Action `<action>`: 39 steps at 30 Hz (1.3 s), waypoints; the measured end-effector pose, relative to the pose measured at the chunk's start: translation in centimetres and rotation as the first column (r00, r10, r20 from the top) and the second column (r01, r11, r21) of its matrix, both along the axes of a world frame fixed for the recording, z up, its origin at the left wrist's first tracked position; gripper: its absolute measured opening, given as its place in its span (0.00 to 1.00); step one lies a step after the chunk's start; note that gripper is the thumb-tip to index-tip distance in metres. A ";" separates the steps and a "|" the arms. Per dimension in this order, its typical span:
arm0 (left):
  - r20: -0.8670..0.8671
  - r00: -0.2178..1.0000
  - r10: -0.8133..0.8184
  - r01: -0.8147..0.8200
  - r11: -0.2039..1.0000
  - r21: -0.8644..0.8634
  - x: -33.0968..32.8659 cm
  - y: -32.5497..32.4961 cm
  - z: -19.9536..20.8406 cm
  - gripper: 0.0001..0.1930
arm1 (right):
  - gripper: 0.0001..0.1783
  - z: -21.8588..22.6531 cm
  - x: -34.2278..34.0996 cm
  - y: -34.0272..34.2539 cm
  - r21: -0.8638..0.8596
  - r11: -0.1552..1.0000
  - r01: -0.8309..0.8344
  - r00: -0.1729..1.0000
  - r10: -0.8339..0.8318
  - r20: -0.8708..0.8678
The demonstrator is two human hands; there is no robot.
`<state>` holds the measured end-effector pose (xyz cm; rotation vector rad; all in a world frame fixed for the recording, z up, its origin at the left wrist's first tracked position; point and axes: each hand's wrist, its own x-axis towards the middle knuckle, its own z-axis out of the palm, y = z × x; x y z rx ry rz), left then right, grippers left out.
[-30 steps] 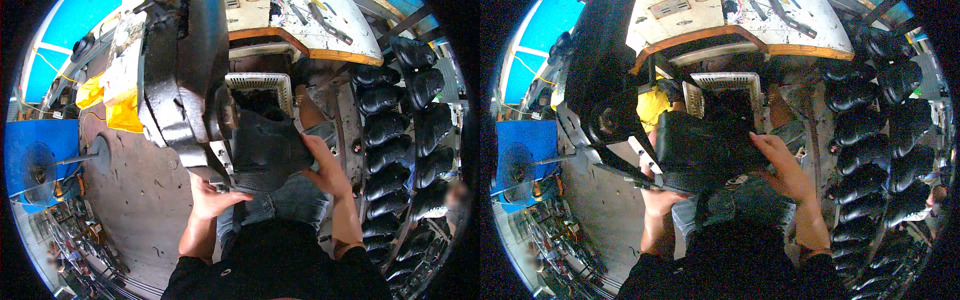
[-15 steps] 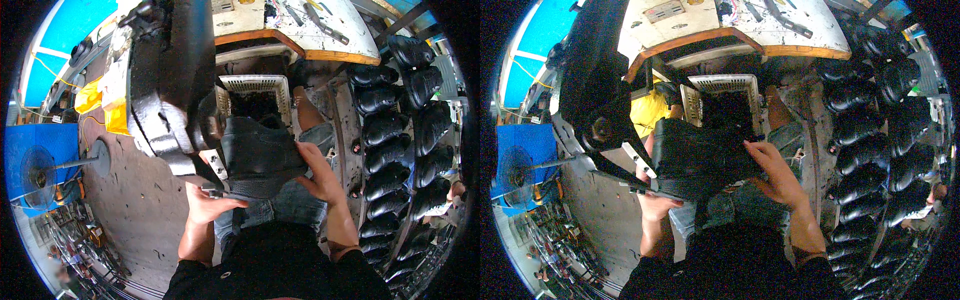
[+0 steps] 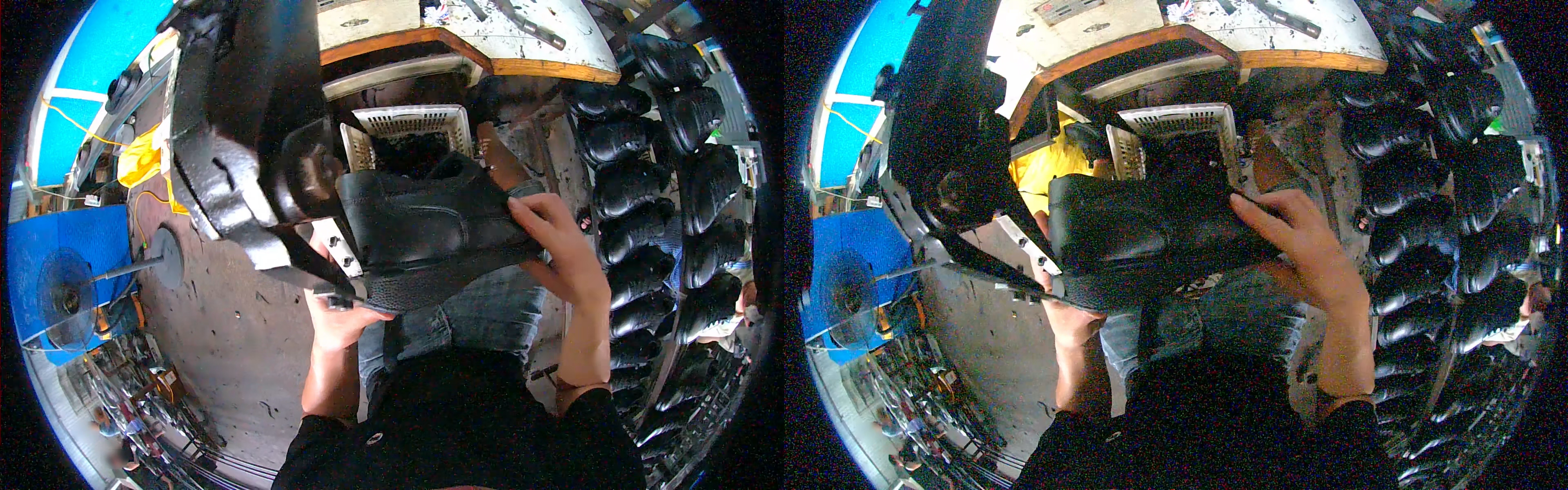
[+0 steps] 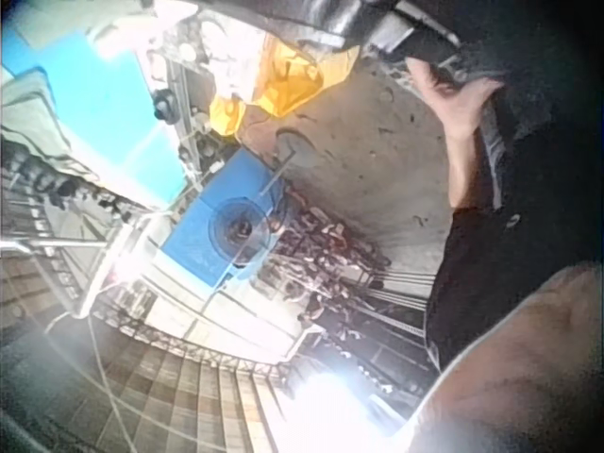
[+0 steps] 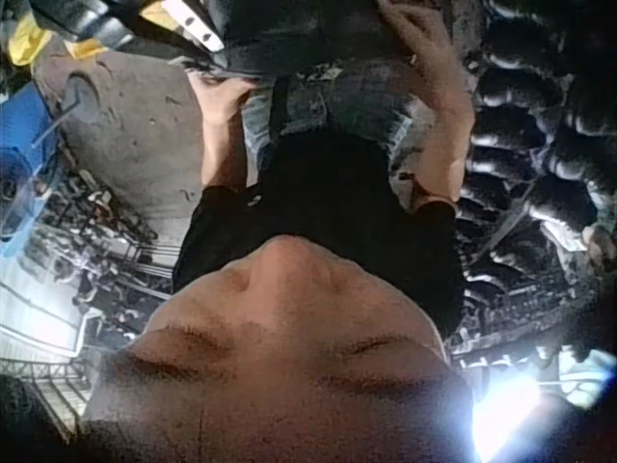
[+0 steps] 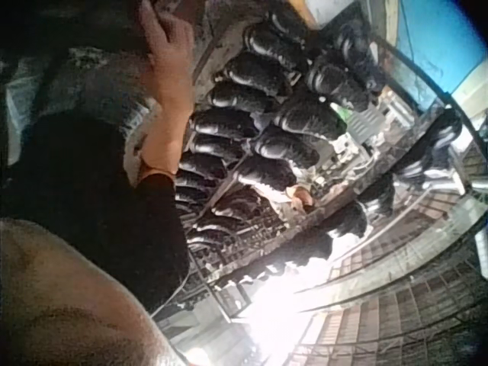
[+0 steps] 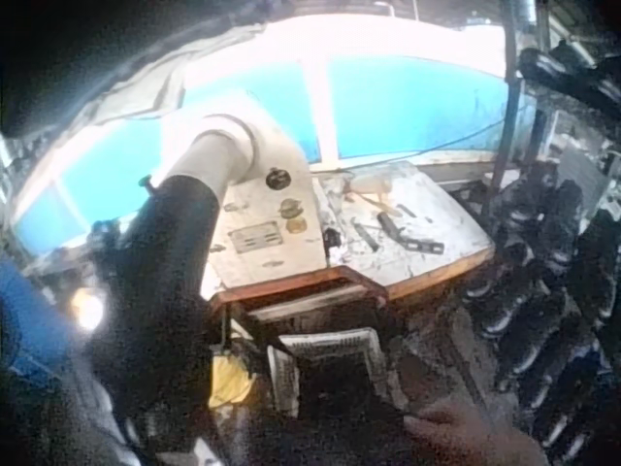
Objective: Use an industrial machine to stitch or attach soles to black leather shoes.
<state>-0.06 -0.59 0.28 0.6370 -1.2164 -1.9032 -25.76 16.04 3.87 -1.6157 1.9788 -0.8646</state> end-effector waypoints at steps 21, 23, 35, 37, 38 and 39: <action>-0.475 0.873 0.112 0.137 0.878 0.459 2.2 -0.2 0.3 0.57 | 0.34 4.5 -0.9 -3.9 -0.278 0.952 -0.124 0.985 0.084 -0.151; -0.427 0.902 0.060 0.162 0.870 0.466 3.9 -0.6 -0.3 0.57 | 0.33 3.2 -0.3 -3.5 -0.283 0.953 -0.105 0.985 0.060 -0.163; 0.546 0.835 -0.070 0.321 0.867 -0.380 5.8 3.6 -3.2 0.55 | 0.55 -1.7 3.2 -5.0 -0.128 0.766 0.629 -0.113 0.253 0.961; 0.523 0.850 -0.063 0.320 0.850 -0.418 3.9 5.3 -3.4 0.51 | 0.55 -1.4 2.9 -4.5 -0.224 0.758 0.612 -0.050 0.319 0.946; 0.498 0.867 -0.027 0.294 0.833 -0.468 4.6 6.1 -5.4 0.51 | 0.55 -1.3 2.8 -4.3 -0.303 0.771 0.560 -0.020 0.378 0.926; 0.472 0.881 0.017 0.261 0.816 -0.516 5.8 6.9 -8.0 0.51 | 0.55 -0.9 2.9 -4.2 -0.315 0.760 0.569 -0.008 0.388 0.922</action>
